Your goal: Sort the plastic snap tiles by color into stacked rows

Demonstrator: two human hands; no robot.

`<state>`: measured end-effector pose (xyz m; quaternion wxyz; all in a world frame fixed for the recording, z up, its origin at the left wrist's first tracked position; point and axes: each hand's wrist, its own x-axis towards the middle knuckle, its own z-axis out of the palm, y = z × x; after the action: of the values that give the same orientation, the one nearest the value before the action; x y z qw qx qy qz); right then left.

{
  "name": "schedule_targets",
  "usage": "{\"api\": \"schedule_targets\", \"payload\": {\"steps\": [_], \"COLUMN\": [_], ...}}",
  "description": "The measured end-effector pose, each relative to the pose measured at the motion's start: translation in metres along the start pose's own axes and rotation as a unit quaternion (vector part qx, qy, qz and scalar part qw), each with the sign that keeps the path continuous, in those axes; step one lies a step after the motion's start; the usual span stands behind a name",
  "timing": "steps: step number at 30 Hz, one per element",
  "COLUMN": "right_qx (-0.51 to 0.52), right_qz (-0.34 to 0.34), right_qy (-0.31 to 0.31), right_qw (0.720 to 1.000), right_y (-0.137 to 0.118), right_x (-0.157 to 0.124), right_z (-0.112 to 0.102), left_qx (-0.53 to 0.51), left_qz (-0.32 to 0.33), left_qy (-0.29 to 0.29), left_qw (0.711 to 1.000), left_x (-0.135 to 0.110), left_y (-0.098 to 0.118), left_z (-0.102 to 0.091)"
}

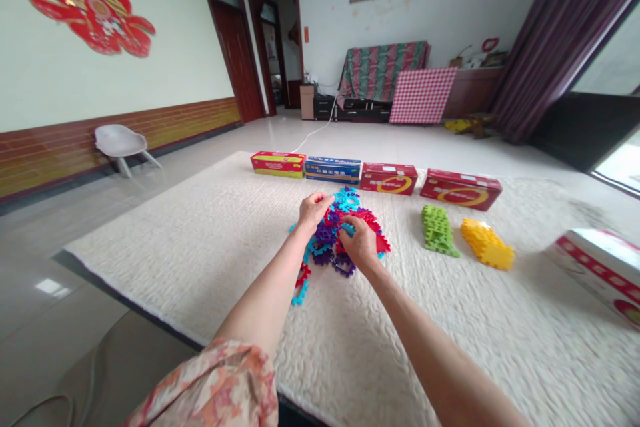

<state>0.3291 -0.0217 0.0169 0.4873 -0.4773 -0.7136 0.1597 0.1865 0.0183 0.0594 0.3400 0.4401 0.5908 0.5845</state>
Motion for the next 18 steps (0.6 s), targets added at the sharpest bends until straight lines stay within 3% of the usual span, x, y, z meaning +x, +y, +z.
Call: {"api": "schedule_targets", "payload": {"steps": [5,9,11,14,18], "right_qx": [-0.016,-0.011,0.0,0.033,0.0], "right_qz": [-0.049,-0.127,-0.172,-0.248,-0.234], "right_qy": [0.011,0.013,-0.024,-0.136,-0.208], "right_qw": [0.999,0.992,0.985,0.959,0.95], "right_y": [0.007,-0.01,-0.024,-0.047,-0.07], "right_x": [0.001,-0.028,-0.047,-0.071,-0.089], "right_z": [-0.015,-0.02,-0.017,-0.006,0.01], "left_qx": [0.003,0.022,0.013,0.012,0.076], "left_qz": [0.03,0.057,0.051,0.024,-0.002], "left_qy": [-0.082,-0.057,-0.027,0.029,0.063], "left_qw": [0.996,0.997,0.998,0.999,0.995], "left_x": [-0.002,-0.012,-0.017,-0.023,-0.033], "left_y": [0.006,0.008,0.001,-0.019,-0.051], "left_z": [0.0,-0.024,-0.04,-0.066,-0.095]}}
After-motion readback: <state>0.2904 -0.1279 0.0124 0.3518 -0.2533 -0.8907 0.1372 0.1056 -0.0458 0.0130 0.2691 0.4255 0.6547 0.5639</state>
